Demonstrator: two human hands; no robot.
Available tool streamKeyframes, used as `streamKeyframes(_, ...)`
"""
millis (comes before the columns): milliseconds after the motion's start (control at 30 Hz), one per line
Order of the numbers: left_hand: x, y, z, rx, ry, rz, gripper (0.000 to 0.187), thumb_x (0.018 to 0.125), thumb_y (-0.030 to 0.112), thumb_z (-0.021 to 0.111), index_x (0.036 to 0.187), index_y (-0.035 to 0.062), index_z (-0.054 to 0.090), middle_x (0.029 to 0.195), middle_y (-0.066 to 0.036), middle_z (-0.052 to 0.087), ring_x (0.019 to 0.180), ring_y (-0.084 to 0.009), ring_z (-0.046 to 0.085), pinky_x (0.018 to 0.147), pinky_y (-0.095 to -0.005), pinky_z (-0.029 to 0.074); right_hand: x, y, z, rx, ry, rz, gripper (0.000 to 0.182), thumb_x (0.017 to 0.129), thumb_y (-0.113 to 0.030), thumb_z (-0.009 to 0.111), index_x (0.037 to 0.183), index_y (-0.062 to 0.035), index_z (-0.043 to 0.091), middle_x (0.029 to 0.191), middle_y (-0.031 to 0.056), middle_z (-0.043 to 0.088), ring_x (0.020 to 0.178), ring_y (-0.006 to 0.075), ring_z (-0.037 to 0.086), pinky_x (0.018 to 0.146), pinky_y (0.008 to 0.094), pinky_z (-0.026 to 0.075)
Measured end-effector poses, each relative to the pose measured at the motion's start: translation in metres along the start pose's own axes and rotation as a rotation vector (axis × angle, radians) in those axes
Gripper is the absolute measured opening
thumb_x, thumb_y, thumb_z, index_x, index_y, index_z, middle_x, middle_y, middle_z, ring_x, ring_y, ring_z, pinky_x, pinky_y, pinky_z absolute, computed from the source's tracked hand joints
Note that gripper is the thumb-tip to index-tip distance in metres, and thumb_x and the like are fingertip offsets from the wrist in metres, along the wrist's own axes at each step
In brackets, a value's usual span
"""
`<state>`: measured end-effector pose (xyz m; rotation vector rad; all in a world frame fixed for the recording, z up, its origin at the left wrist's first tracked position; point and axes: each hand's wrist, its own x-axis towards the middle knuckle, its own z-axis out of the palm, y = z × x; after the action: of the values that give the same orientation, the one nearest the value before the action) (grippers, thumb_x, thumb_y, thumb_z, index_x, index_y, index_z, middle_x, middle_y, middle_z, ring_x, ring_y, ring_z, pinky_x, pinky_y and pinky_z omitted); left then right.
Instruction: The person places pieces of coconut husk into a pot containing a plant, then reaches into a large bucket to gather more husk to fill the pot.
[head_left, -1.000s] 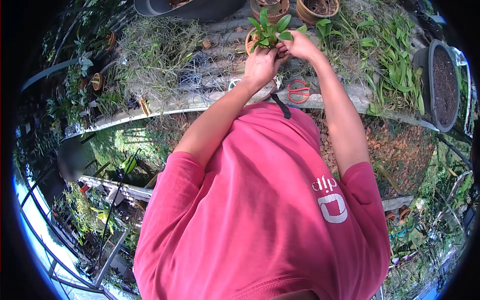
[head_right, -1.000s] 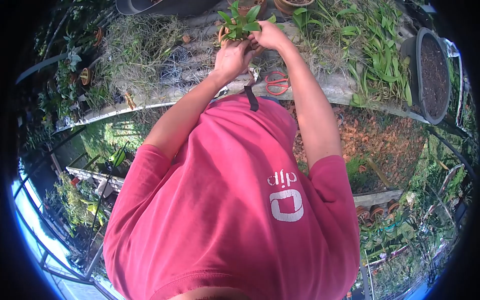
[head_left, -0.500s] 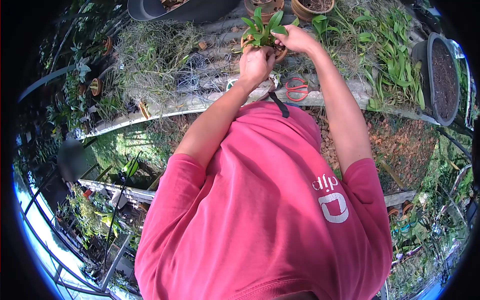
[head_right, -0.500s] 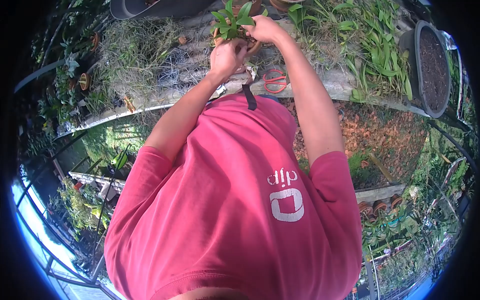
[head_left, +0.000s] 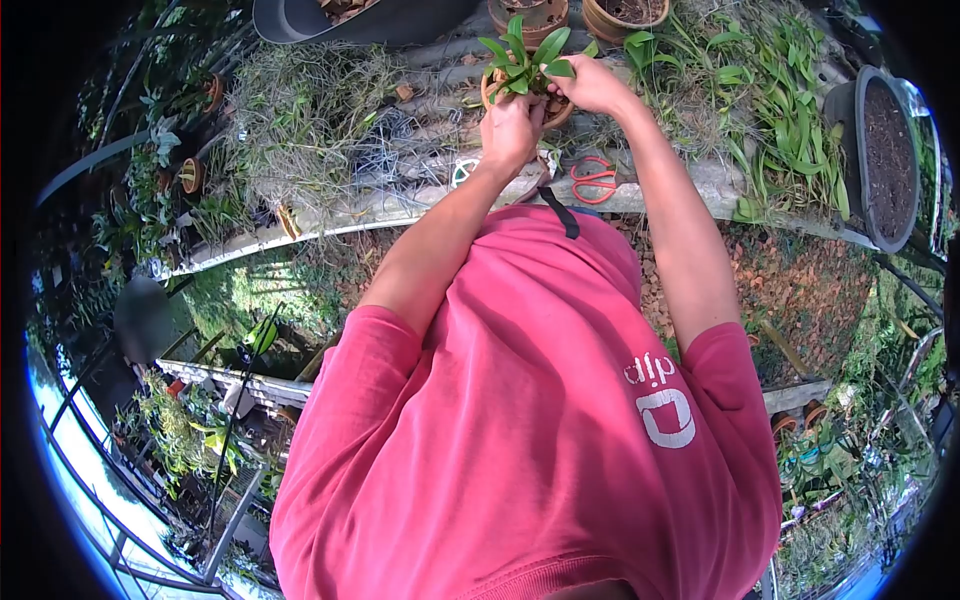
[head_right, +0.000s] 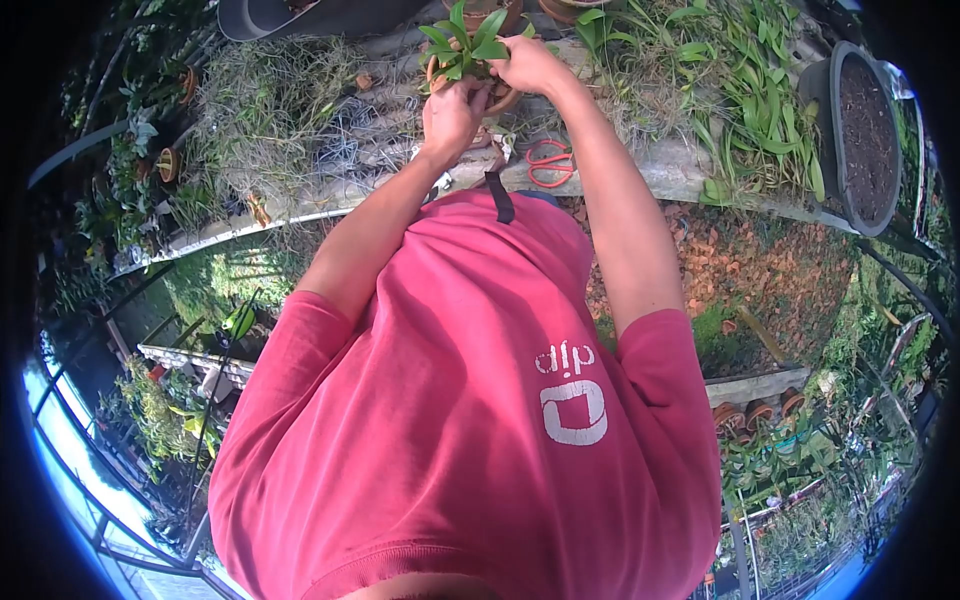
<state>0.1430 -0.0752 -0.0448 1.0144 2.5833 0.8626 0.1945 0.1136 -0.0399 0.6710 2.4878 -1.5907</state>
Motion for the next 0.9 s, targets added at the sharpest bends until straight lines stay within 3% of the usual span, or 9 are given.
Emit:
streamKeyframes(100,-0.001,0.002,0.003,-0.037,0.053,-0.002,0.018,0.096,0.028,0.072,0.103,0.0134,0.08,0.101,-0.014,0.078,0.099,-0.0372,0.072,0.086,-0.0482,0.057,0.001,0.006,0.0,-0.011,-0.011,-0.011,0.043,0.109,-0.04,0.06,0.106,0.0014,0.073,0.093,0.0059,0.077,0.083,0.0133,0.068,0.078,0.0319,0.055)
streamKeyframes(200,0.001,0.0,0.003,0.13,0.002,0.184,0.019,0.095,0.026,0.071,0.107,0.0157,0.081,0.104,-0.011,0.078,0.107,-0.0337,0.069,0.089,-0.0458,0.057,0.004,0.013,0.003,0.088,-0.022,0.009,0.038,0.105,-0.037,0.061,0.118,-0.0042,0.075,0.1,0.0125,0.081,0.092,0.0259,0.076,0.086,0.0409,0.058)
streamKeyframes(400,0.008,-0.007,0.006,0.277,-0.109,0.278,0.022,0.095,0.024,0.068,0.113,0.023,0.081,0.099,-0.007,0.077,0.11,-0.0304,0.067,0.09,-0.0442,0.058,0.004,0.009,-0.002,0.051,-0.008,0.019,0.038,0.105,-0.036,0.06,0.117,-0.0035,0.076,0.101,0.0128,0.082,0.092,0.0254,0.077,0.086,0.0403,0.058)
streamKeyframes(500,0.014,-0.006,0.007,0.355,-0.087,0.35,0.023,0.096,0.024,0.066,0.114,0.025,0.08,0.096,-0.008,0.077,0.102,-0.0288,0.072,0.082,-0.0445,0.059,0.004,0.008,-0.001,0.046,-0.003,-0.008,0.038,0.105,-0.036,0.06,0.117,-0.0034,0.076,0.101,0.0139,0.082,0.093,0.0255,0.078,0.086,0.0406,0.059)
streamKeyframes(600,0.022,0.002,0.006,0.47,-0.265,0.297,0.028,0.096,0.023,0.064,0.12,0.0274,0.078,0.098,-0.01,0.077,0.091,-0.0291,0.076,0.074,-0.0447,0.06,0.001,0.001,-0.004,0.047,-0.016,0.026,0.038,0.105,-0.036,0.06,0.118,-0.0033,0.076,0.101,0.0153,0.082,0.093,0.0266,0.079,0.087,0.0418,0.059)
streamKeyframes(700,0.025,0.012,0.003,0.44,-0.294,0.323,0.023,0.094,0.021,0.06,0.107,0.0194,0.079,0.092,-0.01,0.078,0.091,-0.0325,0.075,0.07,-0.0458,0.06,-0.001,-0.003,-0.007,0.027,-0.021,0.024,0.038,0.105,-0.035,0.06,0.116,-0.0031,0.076,0.1,0.0165,0.081,0.094,0.0272,0.079,0.087,0.0424,0.059)
streamKeyframes(800,0.023,0.009,0.005,0.417,-0.2,0.354,0.022,0.094,0.02,0.06,0.109,0.0172,0.076,0.088,-0.01,0.077,0.091,-0.0313,0.074,0.072,-0.0462,0.06,0.007,0.013,-0.001,0.046,0.008,-0.008,0.038,0.105,-0.035,0.059,0.115,-0.0027,0.075,0.1,0.0163,0.081,0.095,0.0277,0.079,0.087,0.042,0.059)
streamKeyframes(900,0.018,-0.008,0.012,0.315,0.098,0.475,0.024,0.097,0.022,0.065,0.119,0.0215,0.075,0.085,-0.009,0.077,0.082,-0.0305,0.075,0.066,-0.0463,0.06,0.001,0.01,-0.003,0.011,0.046,-0.001,0.037,0.105,-0.035,0.059,0.113,-0.0023,0.075,0.101,0.0156,0.081,0.095,0.0276,0.079,0.088,0.0413,0.059)
